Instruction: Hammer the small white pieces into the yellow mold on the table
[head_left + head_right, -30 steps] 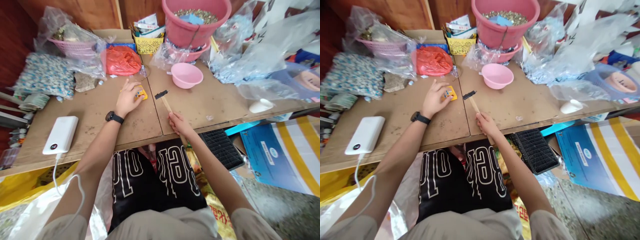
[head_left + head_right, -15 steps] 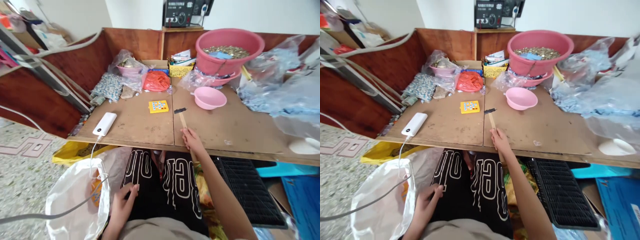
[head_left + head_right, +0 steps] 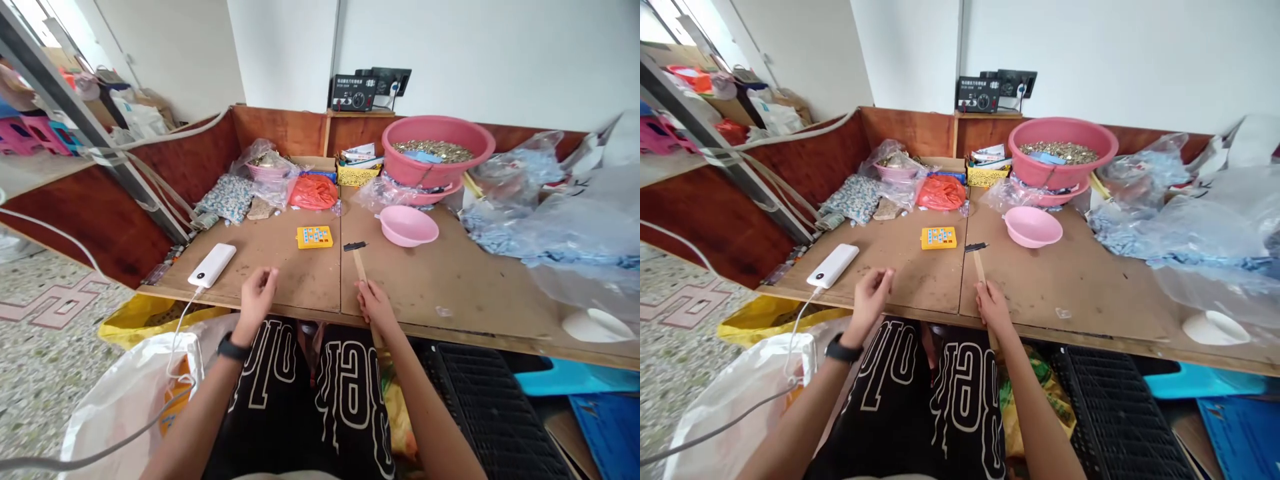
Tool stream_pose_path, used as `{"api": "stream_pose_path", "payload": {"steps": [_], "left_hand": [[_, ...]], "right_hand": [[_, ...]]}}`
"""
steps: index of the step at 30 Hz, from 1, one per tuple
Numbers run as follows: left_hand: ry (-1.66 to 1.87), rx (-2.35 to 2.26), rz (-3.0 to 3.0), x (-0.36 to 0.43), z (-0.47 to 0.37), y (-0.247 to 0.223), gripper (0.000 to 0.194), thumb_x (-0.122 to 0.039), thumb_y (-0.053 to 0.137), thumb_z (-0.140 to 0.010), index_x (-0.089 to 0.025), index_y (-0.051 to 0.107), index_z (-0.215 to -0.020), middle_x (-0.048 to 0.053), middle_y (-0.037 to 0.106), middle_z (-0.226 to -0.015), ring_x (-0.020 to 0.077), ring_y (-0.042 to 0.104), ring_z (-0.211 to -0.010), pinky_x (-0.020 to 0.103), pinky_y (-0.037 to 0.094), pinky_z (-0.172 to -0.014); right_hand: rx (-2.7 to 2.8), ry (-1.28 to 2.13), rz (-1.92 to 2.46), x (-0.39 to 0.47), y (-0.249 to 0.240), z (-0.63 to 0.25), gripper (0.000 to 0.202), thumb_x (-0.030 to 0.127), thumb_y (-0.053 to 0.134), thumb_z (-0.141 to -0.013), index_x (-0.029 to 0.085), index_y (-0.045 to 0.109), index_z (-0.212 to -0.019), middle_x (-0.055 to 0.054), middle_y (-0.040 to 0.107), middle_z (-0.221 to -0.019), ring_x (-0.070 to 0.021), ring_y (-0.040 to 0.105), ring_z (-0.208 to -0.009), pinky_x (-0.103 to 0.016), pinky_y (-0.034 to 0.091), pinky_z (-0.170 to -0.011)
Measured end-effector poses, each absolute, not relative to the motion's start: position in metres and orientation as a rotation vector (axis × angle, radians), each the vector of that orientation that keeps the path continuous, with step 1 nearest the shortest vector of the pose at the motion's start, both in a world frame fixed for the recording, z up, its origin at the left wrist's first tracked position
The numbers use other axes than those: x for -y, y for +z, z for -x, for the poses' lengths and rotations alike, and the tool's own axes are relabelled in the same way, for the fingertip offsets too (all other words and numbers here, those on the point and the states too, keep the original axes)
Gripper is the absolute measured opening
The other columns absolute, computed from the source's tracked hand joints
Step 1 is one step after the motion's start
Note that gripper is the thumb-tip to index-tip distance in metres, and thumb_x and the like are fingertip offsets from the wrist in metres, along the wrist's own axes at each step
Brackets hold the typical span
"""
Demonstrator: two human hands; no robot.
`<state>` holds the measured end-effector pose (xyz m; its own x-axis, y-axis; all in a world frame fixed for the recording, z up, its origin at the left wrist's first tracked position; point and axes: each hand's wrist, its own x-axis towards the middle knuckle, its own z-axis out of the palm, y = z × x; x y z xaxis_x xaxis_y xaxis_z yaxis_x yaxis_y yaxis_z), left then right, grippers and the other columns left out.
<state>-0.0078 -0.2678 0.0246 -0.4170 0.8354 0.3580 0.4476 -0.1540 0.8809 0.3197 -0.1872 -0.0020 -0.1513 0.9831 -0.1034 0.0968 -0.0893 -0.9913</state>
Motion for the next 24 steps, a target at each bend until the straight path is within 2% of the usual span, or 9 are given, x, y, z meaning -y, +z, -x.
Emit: {"api": "stream_pose_path", "payload": {"steps": [5,7,9,12,14,17,19,21,24], "left_hand": [[1.552,-1.998,-1.454,0.119,0.061,0.039,0.028,-0.043,0.063,-0.102,-0.018,0.078,-0.105,0.01,0.081,-0.098,0.0243,0.073,-0.088,0.036,0.056,-0.085],[1.488,-2.163,-1.517,0.078,0.092,0.049,0.029,-0.037,0.062,-0.1,-0.017,0.078,-0.112,0.014,0.083,-0.11,0.0287,0.075,-0.101,0.042,0.057,-0.099],[1.407,-2.372,-1.557,0.046,0.13,0.065,0.03,-0.034,0.065,-0.096,-0.015,0.078,-0.116,0.021,0.08,-0.128,0.036,0.071,-0.123,0.052,0.05,-0.118],[1.358,-2.651,-1.504,0.016,0.193,0.087,0.05,-0.038,0.079,-0.09,-0.01,0.074,-0.132,0.034,0.057,-0.168,0.0509,0.05,-0.156,0.071,0.035,-0.13],[1.217,-2.654,-1.609,0.002,0.232,0.091,0.073,-0.053,0.087,-0.088,-0.006,0.068,-0.14,0.038,0.04,-0.181,0.0565,0.036,-0.166,0.078,0.024,-0.134],[0.987,-2.747,-1.487,-0.013,0.275,0.083,0.124,-0.086,0.088,-0.081,0.009,0.052,-0.153,0.049,0.026,-0.183,0.062,0.03,-0.168,0.08,0.026,-0.132],[0.889,-2.875,-1.44,-0.02,0.291,0.081,0.139,-0.101,0.082,-0.077,0.013,0.049,-0.151,0.053,0.029,-0.179,0.0637,0.032,-0.167,0.081,0.023,-0.133],[0.776,-2.907,-1.422,-0.023,0.298,0.088,0.131,-0.105,0.081,-0.072,0.008,0.058,-0.134,0.051,0.047,-0.167,0.0605,0.043,-0.16,0.081,0.027,-0.132],[0.687,-2.827,-1.398,-0.019,0.296,0.118,0.085,-0.087,0.094,-0.072,-0.014,0.058,-0.095,0.034,0.074,-0.137,0.047,0.062,-0.142,0.071,0.043,-0.126]], "right_hand": [[1.223,1.395,1.245,0.193,-0.004,-0.322,0.066,0.085,0.074,-0.095,0.023,0.068,-0.117,0.01,0.05,-0.069,-0.0091,0.04,-0.044,-0.018,0.033,-0.033],[1.188,1.412,1.239,0.195,-0.005,-0.322,0.068,0.087,0.075,-0.094,0.023,0.068,-0.118,0.01,0.049,-0.069,-0.0087,0.038,-0.043,-0.018,0.034,-0.033],[1.159,1.425,1.241,0.197,-0.007,-0.321,0.069,0.088,0.075,-0.094,0.024,0.068,-0.119,0.01,0.05,-0.069,-0.0089,0.038,-0.043,-0.018,0.033,-0.033],[1.113,1.432,1.265,0.196,-0.01,-0.319,0.068,0.09,0.076,-0.093,0.026,0.067,-0.114,0.009,0.051,-0.067,-0.0094,0.036,-0.041,-0.019,0.031,-0.032],[1.092,1.452,1.271,0.195,-0.012,-0.319,0.067,0.091,0.076,-0.093,0.027,0.067,-0.111,0.009,0.05,-0.065,-0.0098,0.036,-0.04,-0.02,0.03,-0.031],[1.075,1.493,1.271,0.193,-0.012,-0.319,0.068,0.092,0.075,-0.094,0.027,0.066,-0.111,0.009,0.049,-0.065,-0.0094,0.035,-0.039,-0.02,0.032,-0.032],[1.056,1.512,1.27,0.191,-0.012,-0.319,0.07,0.094,0.076,-0.093,0.027,0.066,-0.111,0.009,0.049,-0.066,-0.0086,0.035,-0.039,-0.02,0.032,-0.032],[1.021,1.517,1.27,0.19,-0.013,-0.32,0.073,0.095,0.077,-0.091,0.027,0.066,-0.113,0.01,0.049,-0.066,-0.0081,0.035,-0.039,-0.02,0.033,-0.032],[0.989,1.519,1.27,0.189,-0.013,-0.322,0.071,0.093,0.078,-0.091,0.027,0.067,-0.116,0.01,0.049,-0.066,-0.0082,0.035,-0.038,-0.02,0.034,-0.031]]}}
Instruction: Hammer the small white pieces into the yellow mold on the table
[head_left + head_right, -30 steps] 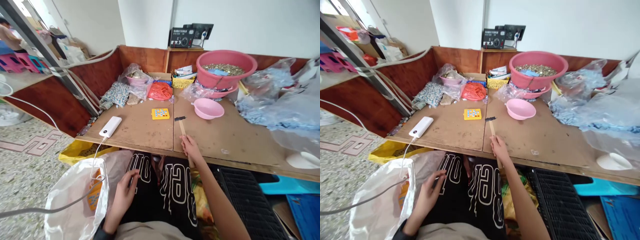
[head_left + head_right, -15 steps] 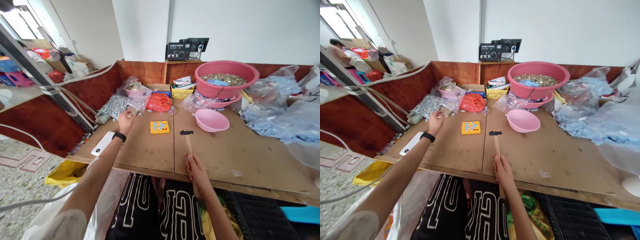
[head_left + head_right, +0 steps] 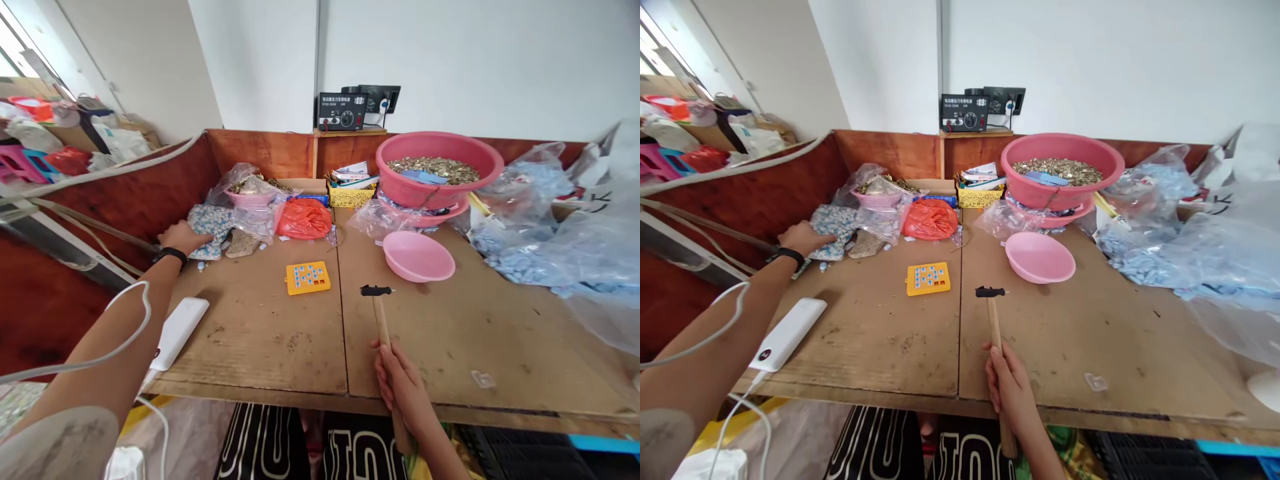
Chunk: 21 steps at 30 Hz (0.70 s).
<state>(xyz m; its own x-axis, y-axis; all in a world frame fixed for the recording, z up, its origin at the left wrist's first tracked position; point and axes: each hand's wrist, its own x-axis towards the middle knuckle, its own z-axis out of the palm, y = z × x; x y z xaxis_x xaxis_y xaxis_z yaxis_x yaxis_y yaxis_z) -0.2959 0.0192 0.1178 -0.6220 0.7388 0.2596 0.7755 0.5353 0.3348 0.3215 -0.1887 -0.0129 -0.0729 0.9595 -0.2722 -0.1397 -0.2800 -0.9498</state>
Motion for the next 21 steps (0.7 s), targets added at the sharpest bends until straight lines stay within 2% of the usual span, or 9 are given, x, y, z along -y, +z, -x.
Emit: {"api": "stream_pose_path", "payload": {"steps": [1,3,5,9,12,14,17,19,21], "left_hand": [[-0.685,2.675,1.33,-0.017,0.293,0.129,0.073,-0.075,0.097,-0.075,-0.02,0.051,-0.087,0.027,0.077,-0.128,0.0423,0.065,-0.136,0.067,0.048,-0.124],[-0.819,2.604,1.309,-0.01,0.283,0.147,0.063,-0.053,0.096,-0.078,-0.026,0.04,-0.08,0.017,0.078,-0.115,0.0347,0.067,-0.128,0.06,0.051,-0.123],[-0.961,2.511,1.252,0.001,0.271,0.16,0.059,-0.042,0.096,-0.076,-0.026,0.039,-0.08,0.01,0.076,-0.11,0.0292,0.065,-0.119,0.055,0.052,-0.123],[-1.241,2.368,1.129,0.046,0.24,0.174,0.057,-0.048,0.102,-0.073,-0.018,0.059,-0.094,0.0,0.066,-0.095,0.0185,0.054,-0.09,0.045,0.058,-0.109],[-1.385,2.243,1.213,0.102,0.202,0.176,0.064,-0.045,0.105,-0.069,-0.011,0.07,-0.11,-0.004,0.061,-0.089,0.0156,0.049,-0.083,0.036,0.057,-0.097],[-1.423,2.213,1.353,0.139,0.171,0.165,0.064,-0.049,0.102,-0.07,-0.012,0.072,-0.113,-0.003,0.064,-0.09,0.0166,0.051,-0.081,0.034,0.055,-0.088],[-1.441,2.133,1.502,0.179,0.128,0.126,0.066,-0.058,0.097,-0.072,-0.017,0.075,-0.12,0.002,0.073,-0.1,0.0223,0.061,-0.087,0.037,0.055,-0.089],[-1.479,2.273,1.499,0.193,0.106,0.092,0.065,-0.064,0.094,-0.075,-0.02,0.073,-0.117,0.002,0.07,-0.093,0.0242,0.063,-0.083,0.039,0.058,-0.085],[-1.497,2.39,1.461,0.201,0.089,0.061,0.07,-0.068,0.092,-0.076,-0.02,0.07,-0.123,0.008,0.074,-0.106,0.032,0.071,-0.099,0.048,0.061,-0.096]], "right_hand": [[0.994,1.524,1.265,0.189,-0.012,-0.322,0.071,0.092,0.079,-0.091,0.027,0.067,-0.116,0.01,0.049,-0.066,-0.0082,0.035,-0.038,-0.02,0.034,-0.031],[1.012,1.523,1.241,0.189,-0.009,-0.322,0.069,0.09,0.08,-0.091,0.026,0.067,-0.115,0.011,0.048,-0.066,-0.0079,0.035,-0.038,-0.019,0.034,-0.031],[1.028,1.511,1.201,0.189,-0.005,-0.322,0.068,0.088,0.081,-0.091,0.026,0.066,-0.115,0.011,0.049,-0.067,-0.0073,0.035,-0.039,-0.019,0.034,-0.032],[1.072,1.494,1.162,0.189,-0.004,-0.323,0.066,0.085,0.079,-0.093,0.025,0.065,-0.116,0.012,0.049,-0.068,-0.0072,0.035,-0.039,-0.018,0.034,-0.032],[1.137,1.457,1.157,0.189,-0.007,-0.323,0.061,0.081,0.082,-0.094,0.026,0.063,-0.11,0.013,0.048,-0.065,-0.0072,0.036,-0.038,-0.018,0.033,-0.032],[1.187,1.458,1.145,0.188,-0.007,-0.325,0.058,0.078,0.085,-0.092,0.026,0.06,-0.101,0.013,0.047,-0.061,-0.0074,0.037,-0.036,-0.019,0.033,-0.033],[1.253,1.474,1.125,0.189,0.0,-0.332,0.064,0.079,0.091,-0.085,0.026,0.056,-0.083,0.011,0.047,-0.055,-0.0096,0.043,-0.038,-0.022,0.039,-0.038],[1.33,1.469,1.132,0.193,0.012,-0.34,0.067,0.08,0.092,-0.083,0.025,0.053,-0.073,0.006,0.052,-0.055,-0.0121,0.05,-0.043,-0.025,0.045,-0.044],[1.413,1.467,1.173,0.2,0.027,-0.348,0.063,0.078,0.087,-0.088,0.025,0.058,-0.073,0.002,0.058,-0.06,-0.014,0.054,-0.048,-0.026,0.047,-0.046]]}}
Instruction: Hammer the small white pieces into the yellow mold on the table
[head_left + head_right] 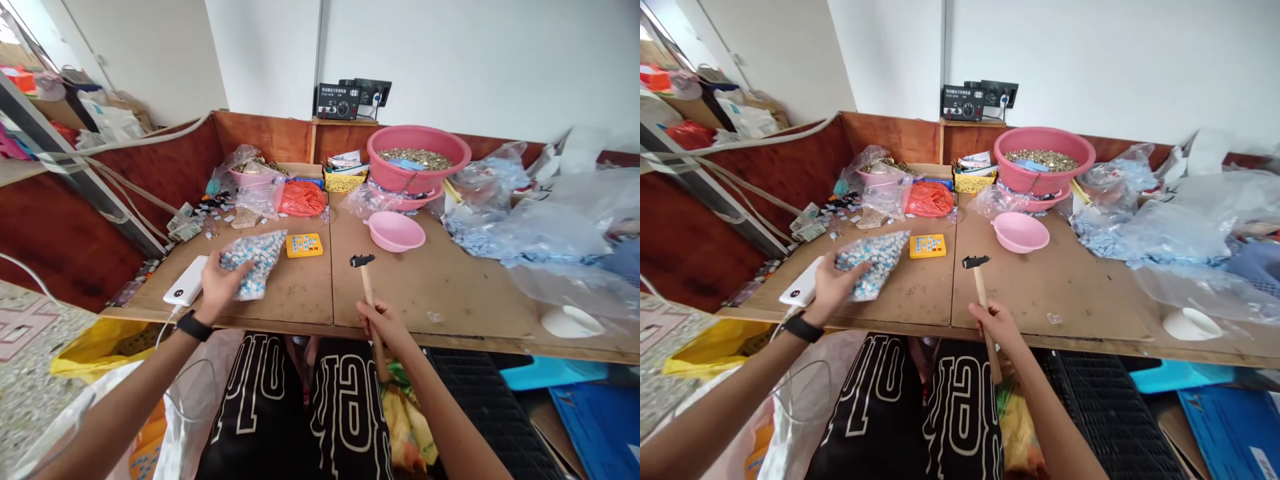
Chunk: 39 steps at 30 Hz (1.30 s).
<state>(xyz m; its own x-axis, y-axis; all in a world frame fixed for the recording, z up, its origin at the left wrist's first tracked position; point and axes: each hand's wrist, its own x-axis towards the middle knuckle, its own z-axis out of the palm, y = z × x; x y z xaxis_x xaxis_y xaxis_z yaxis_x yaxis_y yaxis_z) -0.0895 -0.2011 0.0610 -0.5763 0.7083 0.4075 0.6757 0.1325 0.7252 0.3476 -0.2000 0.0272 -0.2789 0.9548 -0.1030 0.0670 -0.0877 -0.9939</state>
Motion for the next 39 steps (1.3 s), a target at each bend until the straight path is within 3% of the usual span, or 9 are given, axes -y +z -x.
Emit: {"api": "stream_pose_path", "payload": {"steps": [4,7,10,14,21,25,28,33,39], "left_hand": [[1.441,-2.401,-1.552,0.23,0.069,0.031,0.092,-0.068,0.088,-0.085,-0.02,0.058,-0.157,0.026,0.059,-0.16,0.0496,0.054,-0.156,0.069,0.044,-0.131],[1.53,-2.243,-1.868,0.272,0.058,0.029,0.076,-0.059,0.079,-0.099,-0.027,0.056,-0.164,0.022,0.048,-0.176,0.0457,0.045,-0.168,0.067,0.038,-0.138],[1.26,-1.882,-2.284,0.308,0.049,0.022,0.044,-0.052,0.077,-0.104,-0.038,0.073,-0.146,0.011,0.07,-0.16,0.0419,0.061,-0.155,0.066,0.04,-0.136],[1.084,-1.798,-2.384,0.311,0.042,0.002,0.023,-0.042,0.069,-0.11,-0.038,0.084,-0.127,0.008,0.076,-0.155,0.0383,0.063,-0.154,0.067,0.038,-0.139],[1.213,-1.805,-2.268,0.242,0.06,-0.009,0.032,-0.035,0.054,-0.115,-0.028,0.084,-0.105,0.012,0.08,-0.146,0.0352,0.066,-0.151,0.068,0.022,-0.148],[1.182,-1.958,-2.085,0.174,0.073,0.011,0.028,-0.033,0.056,-0.108,-0.025,0.077,-0.092,0.016,0.081,-0.134,0.0381,0.073,-0.131,0.072,0.018,-0.146],[1.384,-2.058,-1.85,0.134,0.069,0.037,0.024,-0.03,0.055,-0.108,-0.024,0.07,-0.09,0.015,0.083,-0.113,0.0344,0.074,-0.117,0.064,0.031,-0.141],[1.973,-1.996,-1.892,0.125,0.044,0.072,0.036,-0.05,0.052,-0.12,-0.026,0.071,-0.102,0.012,0.082,-0.117,0.0328,0.071,-0.12,0.056,0.046,-0.125],[1.899,-1.85,-1.963,0.146,0.044,0.045,0.039,-0.053,0.053,-0.121,-0.026,0.072,-0.101,0.01,0.083,-0.11,0.0307,0.074,-0.11,0.05,0.052,-0.108]], "right_hand": [[1.532,1.326,1.295,0.219,0.054,-0.355,0.04,0.066,0.076,-0.101,0.027,0.068,-0.105,0.005,0.06,-0.07,-0.0128,0.046,-0.046,-0.024,0.037,-0.041],[1.626,1.274,1.276,0.236,0.061,-0.35,0.039,0.066,0.07,-0.107,0.028,0.063,-0.104,0.007,0.055,-0.066,-0.013,0.044,-0.045,-0.024,0.032,-0.042],[1.677,1.298,1.181,0.254,0.059,-0.34,0.042,0.069,0.066,-0.112,0.027,0.063,-0.103,0.006,0.054,-0.067,-0.0143,0.048,-0.05,-0.025,0.038,-0.049],[1.652,1.33,1.119,0.271,0.05,-0.32,0.044,0.07,0.066,-0.112,0.026,0.066,-0.106,0.004,0.057,-0.073,-0.0136,0.048,-0.054,-0.025,0.038,-0.052],[1.458,1.427,1.155,0.275,0.033,-0.304,0.052,0.078,0.071,-0.104,0.026,0.067,-0.11,0.007,0.054,-0.067,-0.012,0.044,-0.047,-0.023,0.033,-0.045],[1.43,1.38,1.147,0.271,0.029,-0.302,0.054,0.079,0.07,-0.105,0.026,0.064,-0.105,0.007,0.053,-0.067,-0.0111,0.044,-0.048,-0.022,0.034,-0.046],[1.425,1.37,1.145,0.27,0.029,-0.297,0.057,0.083,0.07,-0.103,0.027,0.06,-0.1,0.008,0.051,-0.065,-0.011,0.042,-0.048,-0.022,0.035,-0.046],[1.537,1.34,1.139,0.267,0.031,-0.296,0.052,0.077,0.065,-0.111,0.026,0.059,-0.1,0.007,0.052,-0.067,-0.0122,0.046,-0.053,-0.023,0.038,-0.051],[1.761,1.153,1.163,0.239,0.041,-0.294,0.041,0.063,0.051,-0.119,0.026,0.058,-0.102,0.004,0.062,-0.078,-0.0153,0.057,-0.06,-0.027,0.043,-0.061]]}}
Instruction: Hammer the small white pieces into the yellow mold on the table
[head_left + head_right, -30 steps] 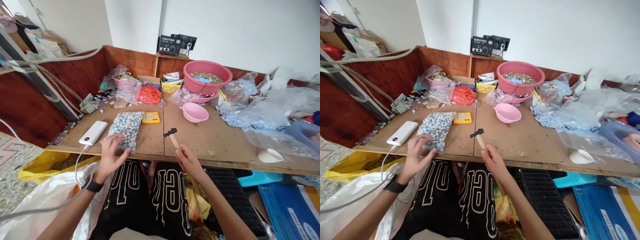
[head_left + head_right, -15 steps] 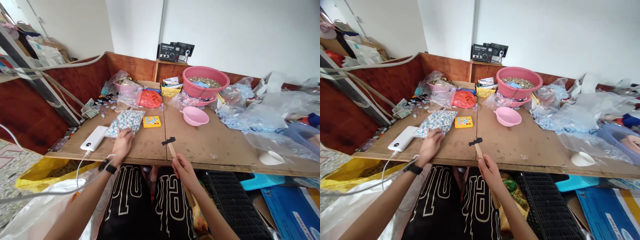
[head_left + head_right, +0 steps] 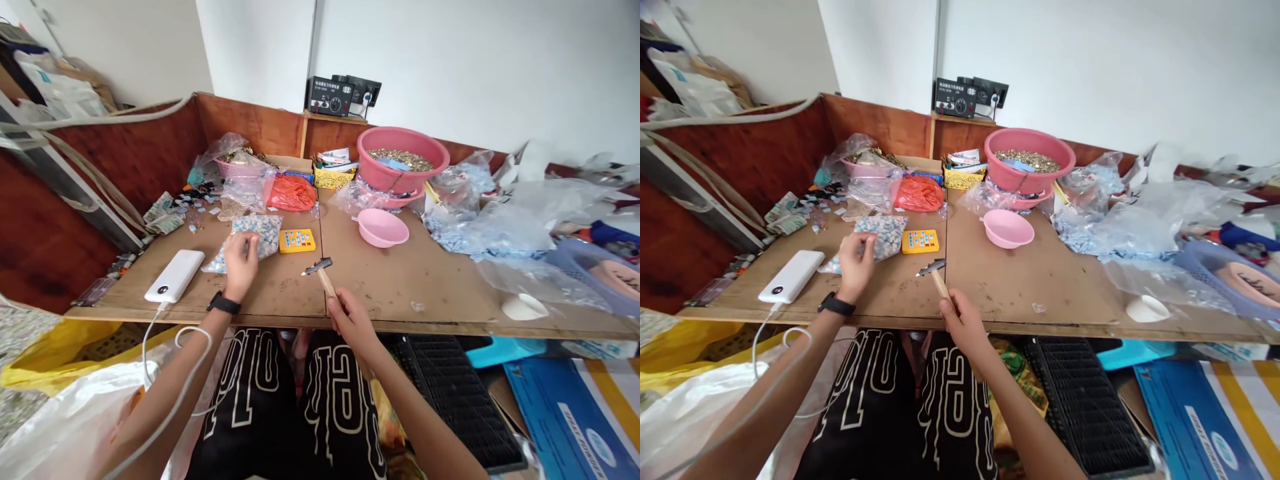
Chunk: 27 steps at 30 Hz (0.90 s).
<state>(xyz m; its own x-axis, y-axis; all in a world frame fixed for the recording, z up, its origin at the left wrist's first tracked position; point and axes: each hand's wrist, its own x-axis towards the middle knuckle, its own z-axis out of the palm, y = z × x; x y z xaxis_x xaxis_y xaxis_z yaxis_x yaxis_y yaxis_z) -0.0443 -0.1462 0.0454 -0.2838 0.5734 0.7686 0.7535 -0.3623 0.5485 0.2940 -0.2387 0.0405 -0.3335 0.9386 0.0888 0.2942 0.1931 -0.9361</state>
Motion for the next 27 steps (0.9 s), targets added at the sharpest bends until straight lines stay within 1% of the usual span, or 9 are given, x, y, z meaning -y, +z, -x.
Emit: {"api": "stream_pose_path", "payload": {"steps": [4,7,10,12,15,19,23,25,27], "left_hand": [[-1.791,1.692,1.777,0.172,0.056,0.02,0.034,-0.053,0.062,-0.118,-0.026,0.075,-0.102,0.01,0.083,-0.113,0.0306,0.074,-0.116,0.05,0.054,-0.113],[-1.788,1.714,1.84,0.187,0.059,0.013,0.032,-0.053,0.064,-0.116,-0.026,0.076,-0.105,0.009,0.082,-0.112,0.0302,0.074,-0.116,0.049,0.057,-0.112],[-1.711,1.747,1.881,0.194,0.059,0.014,0.032,-0.053,0.062,-0.117,-0.026,0.076,-0.106,0.008,0.081,-0.112,0.0302,0.073,-0.113,0.05,0.056,-0.112],[-1.67,1.754,1.879,0.195,0.057,0.016,0.032,-0.053,0.061,-0.117,-0.027,0.076,-0.106,0.009,0.08,-0.111,0.0308,0.072,-0.112,0.051,0.055,-0.111],[-1.592,1.8,1.827,0.192,0.054,0.017,0.033,-0.051,0.059,-0.118,-0.026,0.075,-0.105,0.01,0.075,-0.108,0.0325,0.068,-0.112,0.052,0.053,-0.109],[-1.471,1.904,1.829,0.182,0.052,0.015,0.031,-0.046,0.056,-0.119,-0.025,0.075,-0.106,0.013,0.073,-0.112,0.0349,0.065,-0.115,0.053,0.048,-0.108],[-1.371,2.018,1.851,0.16,0.055,0.011,0.027,-0.043,0.061,-0.117,-0.025,0.078,-0.104,0.012,0.079,-0.117,0.0362,0.067,-0.12,0.053,0.042,-0.108],[-1.392,2.104,1.775,0.142,0.059,0.012,0.025,-0.042,0.064,-0.115,-0.025,0.079,-0.102,0.011,0.082,-0.117,0.0364,0.069,-0.12,0.053,0.042,-0.107],[-1.437,2.185,1.683,0.121,0.065,0.015,0.023,-0.04,0.066,-0.113,-0.025,0.079,-0.101,0.011,0.084,-0.117,0.036,0.071,-0.118,0.052,0.042,-0.105]], "right_hand": [[2.096,0.771,1.36,0.202,0.065,-0.275,0.023,0.042,0.055,-0.115,0.025,0.064,-0.103,0.001,0.068,-0.082,-0.0201,0.062,-0.073,-0.03,0.037,-0.069],[2.271,0.584,1.47,0.174,0.087,-0.242,0.031,0.041,0.048,-0.121,0.023,0.073,-0.114,-0.004,0.078,-0.096,-0.0222,0.069,-0.083,-0.031,0.034,-0.069],[2.347,0.473,1.49,0.152,0.104,-0.202,0.039,0.042,0.041,-0.125,0.022,0.075,-0.131,-0.008,0.085,-0.115,-0.0237,0.075,-0.095,-0.031,0.039,-0.071],[2.423,0.39,1.457,0.141,0.111,-0.18,0.04,0.047,0.045,-0.125,0.022,0.075,-0.136,-0.009,0.086,-0.12,-0.0256,0.078,-0.101,-0.031,0.044,-0.074],[2.628,0.223,1.396,0.126,0.114,-0.162,0.04,0.052,0.058,-0.118,0.021,0.082,-0.126,-0.013,0.087,-0.12,-0.0308,0.08,-0.107,-0.034,0.052,-0.082],[2.853,0.009,1.332,0.107,0.108,-0.153,0.036,0.043,0.07,-0.109,0.016,0.088,-0.124,-0.02,0.087,-0.124,-0.038,0.081,-0.116,-0.042,0.059,-0.096],[2.875,-0.017,1.391,0.093,0.098,-0.137,0.037,0.029,0.061,-0.114,0.013,0.085,-0.138,-0.024,0.084,-0.134,-0.0386,0.081,-0.123,-0.046,0.06,-0.104],[2.81,-0.011,1.454,0.088,0.095,-0.126,0.042,0.021,0.058,-0.114,0.016,0.078,-0.15,-0.023,0.083,-0.139,-0.0355,0.082,-0.123,-0.044,0.06,-0.105],[2.753,-0.015,1.474,0.081,0.093,-0.118,0.043,0.022,0.055,-0.116,0.02,0.074,-0.155,-0.02,0.084,-0.138,-0.0336,0.083,-0.122,-0.044,0.06,-0.105]]}}
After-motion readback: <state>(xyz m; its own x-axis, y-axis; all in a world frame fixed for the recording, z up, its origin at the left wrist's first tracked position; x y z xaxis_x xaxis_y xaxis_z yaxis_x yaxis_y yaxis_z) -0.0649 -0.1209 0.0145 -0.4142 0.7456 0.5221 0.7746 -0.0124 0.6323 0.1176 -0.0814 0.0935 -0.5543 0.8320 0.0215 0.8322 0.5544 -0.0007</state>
